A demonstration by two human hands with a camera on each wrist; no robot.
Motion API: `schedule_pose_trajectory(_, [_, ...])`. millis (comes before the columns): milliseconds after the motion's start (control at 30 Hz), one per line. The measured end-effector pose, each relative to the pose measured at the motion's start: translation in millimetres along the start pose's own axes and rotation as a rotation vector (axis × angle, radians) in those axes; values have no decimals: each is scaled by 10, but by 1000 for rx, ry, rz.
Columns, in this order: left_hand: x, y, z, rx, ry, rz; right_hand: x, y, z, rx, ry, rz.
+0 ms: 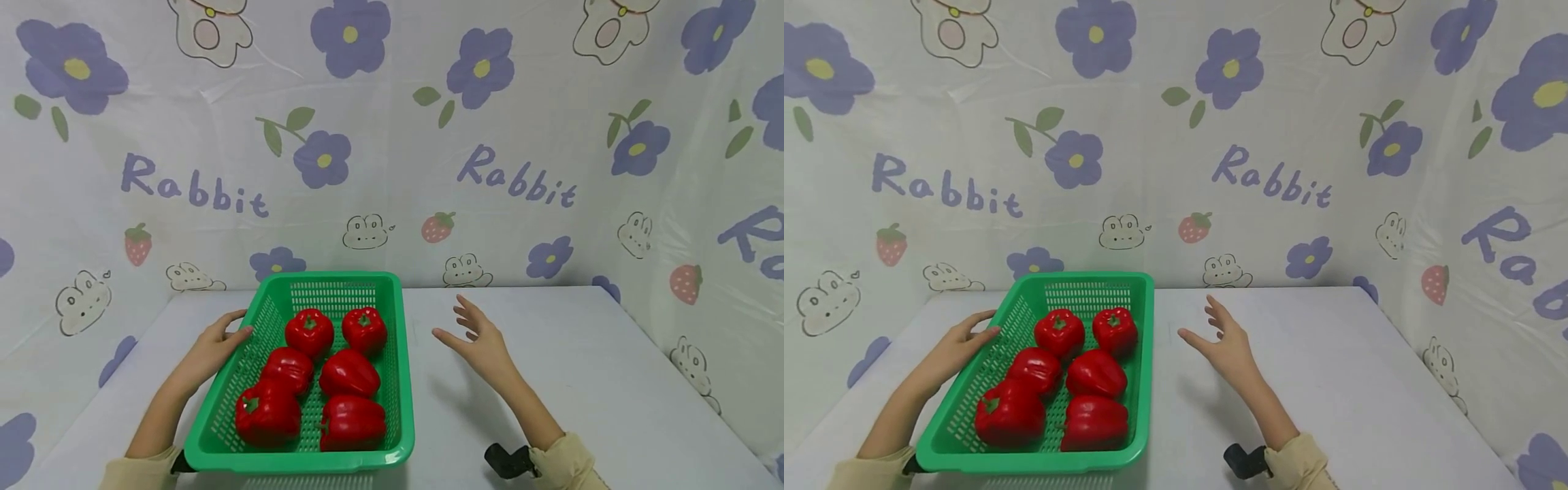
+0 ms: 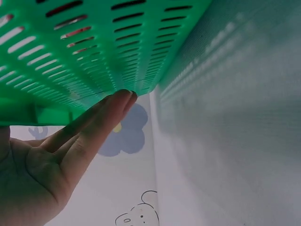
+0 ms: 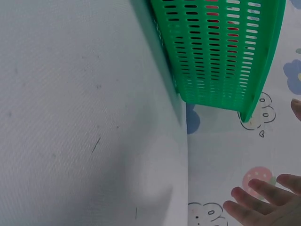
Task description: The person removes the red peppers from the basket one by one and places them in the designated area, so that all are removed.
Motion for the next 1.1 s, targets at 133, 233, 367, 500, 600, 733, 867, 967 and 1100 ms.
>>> schedule_pose_trajectory(133, [-4,16,8,6,2,-20,-38,27,3,2,-4,18])
schedule_pose_trajectory(233, [-10,23,7,-6,-2,-47,-64,51,5,5,-10,23])
schedule_pose_trajectory(367, [-10,32,12,-24,-2,-77,-96,81,8,15,-12,33])
schedule_pose_trajectory(500, [10,42,12,-36,8,-86,-157,113,12,26,-12,42])
schedule_pose_trajectory(600, [13,45,12,-40,9,-89,-208,139,17,28,-14,47])
schedule_pose_trajectory(733, [6,42,13,-37,8,-89,-265,173,23,34,-20,60])
schedule_pose_trajectory(867, [-4,34,11,-37,9,-90,-334,202,30,40,-40,69])
schedule_pose_trajectory(967, [-11,27,3,-37,8,-92,-390,222,35,46,-55,84])
schedule_pose_trajectory(1100, [-15,20,-8,-39,8,-97,-461,251,39,54,-80,113])
Point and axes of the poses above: each hand's wrist, its own z-axis towards the middle knuckle, its own y-axis out of the palm, x = y × z, the point moved 4 cm from there along z, towards the middle knuckle, and after that the axes turned 15 degrees about -y, right-handed, at the moved point
